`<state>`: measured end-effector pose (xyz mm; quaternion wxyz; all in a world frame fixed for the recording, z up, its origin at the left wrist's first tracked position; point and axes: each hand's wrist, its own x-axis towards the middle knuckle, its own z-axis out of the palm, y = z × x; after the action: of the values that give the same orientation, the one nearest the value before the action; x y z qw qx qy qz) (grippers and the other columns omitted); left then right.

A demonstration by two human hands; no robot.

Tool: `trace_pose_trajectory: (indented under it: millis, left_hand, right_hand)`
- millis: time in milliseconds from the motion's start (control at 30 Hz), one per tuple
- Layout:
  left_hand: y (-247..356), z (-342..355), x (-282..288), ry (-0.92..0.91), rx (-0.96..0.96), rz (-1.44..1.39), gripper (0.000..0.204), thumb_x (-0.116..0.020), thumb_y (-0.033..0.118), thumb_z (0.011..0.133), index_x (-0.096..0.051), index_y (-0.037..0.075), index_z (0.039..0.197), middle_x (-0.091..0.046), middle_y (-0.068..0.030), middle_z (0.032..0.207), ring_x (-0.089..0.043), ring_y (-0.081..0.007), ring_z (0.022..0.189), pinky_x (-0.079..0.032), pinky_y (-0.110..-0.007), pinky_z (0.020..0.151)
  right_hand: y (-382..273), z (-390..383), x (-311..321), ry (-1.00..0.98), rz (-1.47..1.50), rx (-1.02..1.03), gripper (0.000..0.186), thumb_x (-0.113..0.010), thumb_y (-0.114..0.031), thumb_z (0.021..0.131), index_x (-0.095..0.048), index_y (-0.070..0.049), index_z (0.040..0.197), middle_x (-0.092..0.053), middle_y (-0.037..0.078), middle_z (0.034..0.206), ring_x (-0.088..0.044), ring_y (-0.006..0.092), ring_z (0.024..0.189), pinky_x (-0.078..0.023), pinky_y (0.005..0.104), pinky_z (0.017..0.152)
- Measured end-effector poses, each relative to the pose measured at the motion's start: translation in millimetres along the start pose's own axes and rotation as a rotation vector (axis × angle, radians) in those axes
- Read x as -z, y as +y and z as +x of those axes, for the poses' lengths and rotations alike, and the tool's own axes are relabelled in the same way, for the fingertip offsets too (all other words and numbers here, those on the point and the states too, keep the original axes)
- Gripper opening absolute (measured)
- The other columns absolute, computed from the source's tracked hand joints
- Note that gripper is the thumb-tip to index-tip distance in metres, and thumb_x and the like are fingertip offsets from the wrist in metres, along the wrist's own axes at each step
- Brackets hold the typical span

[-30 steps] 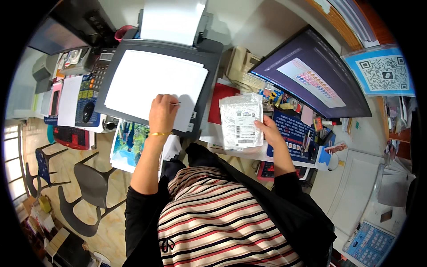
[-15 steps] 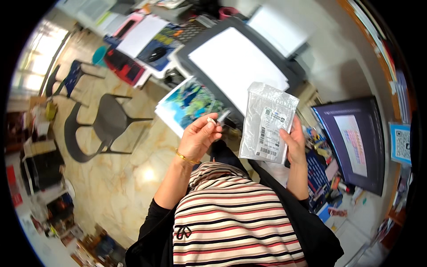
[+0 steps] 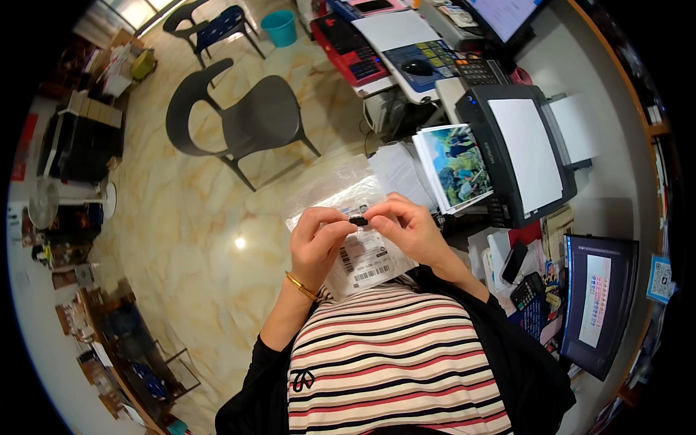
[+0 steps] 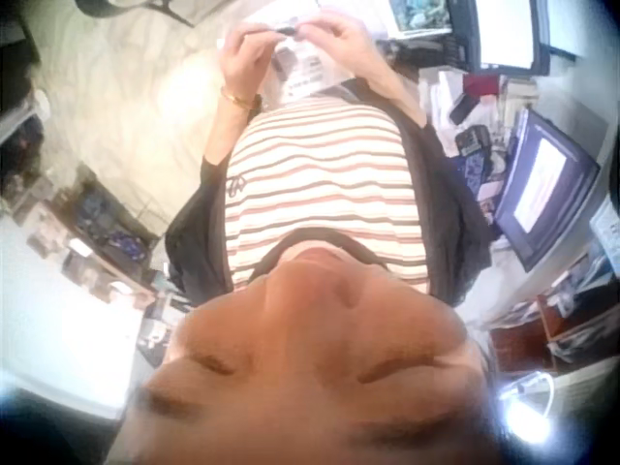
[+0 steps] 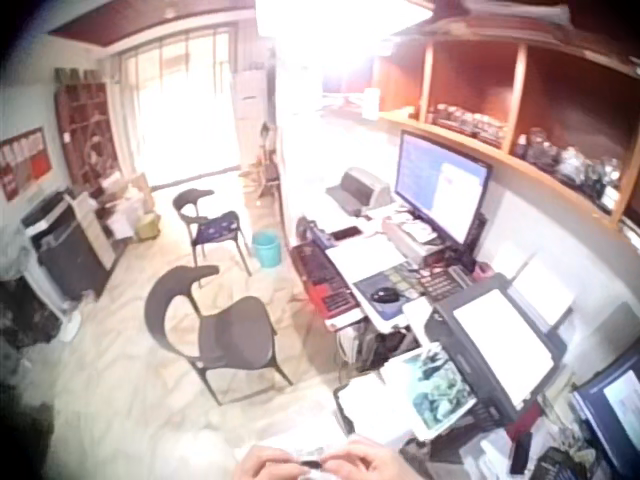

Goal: The person opens a wire cage and brushes a small white dog with a pink brush. The person sits on the floor and continues brushing the dog's fur.

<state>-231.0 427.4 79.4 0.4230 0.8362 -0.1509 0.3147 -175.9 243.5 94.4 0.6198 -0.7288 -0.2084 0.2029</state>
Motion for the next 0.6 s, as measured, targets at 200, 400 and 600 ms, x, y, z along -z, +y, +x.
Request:
trace_pose_trajectory:
  millis: [200, 400, 600]
  left_hand:
    - [-1, -32, 38, 0.034, 0.347, -0.147, 0.023, -0.064, -0.012, 0.067, -0.061, 0.004, 0.083, -0.056, -0.0079, 0.085, -0.055, -0.0197, 0.074, -0.046, -0.027, 0.062]
    - [15, -39, 44, 0.287, 0.922, -0.846, 0.021, -0.054, 0.001, 0.087, -0.053, -0.003, 0.107, -0.057, -0.0063, 0.098, -0.057, -0.0102, 0.081, -0.052, -0.023, 0.073]
    - [19, -57, 46, 0.374, 1.070, -0.830, 0.016, -0.058, 0.009, 0.087, -0.058, -0.003, 0.098, -0.062, -0.0065, 0.088, -0.058, -0.0091, 0.073, -0.051, -0.023, 0.066]
  right_hand:
    - [1, 15, -57, -0.094, 0.082, -0.124, 0.016, -0.065, -0.018, 0.082, -0.065, -0.002, 0.083, -0.050, -0.001, 0.073, -0.043, 0.0056, 0.062, -0.035, 0.0204, 0.056]
    - [-3, 27, -70, -0.121, 0.027, -0.100, 0.015, -0.065, -0.016, 0.081, -0.065, -0.001, 0.083, -0.052, -0.001, 0.072, -0.042, 0.0050, 0.060, -0.035, 0.0205, 0.055]
    - [-13, 41, -70, -0.318, -0.042, 0.055, 0.011, -0.064, -0.013, 0.082, -0.065, -0.002, 0.084, -0.049, -0.001, 0.073, -0.039, 0.0063, 0.063, -0.031, 0.0206, 0.057]
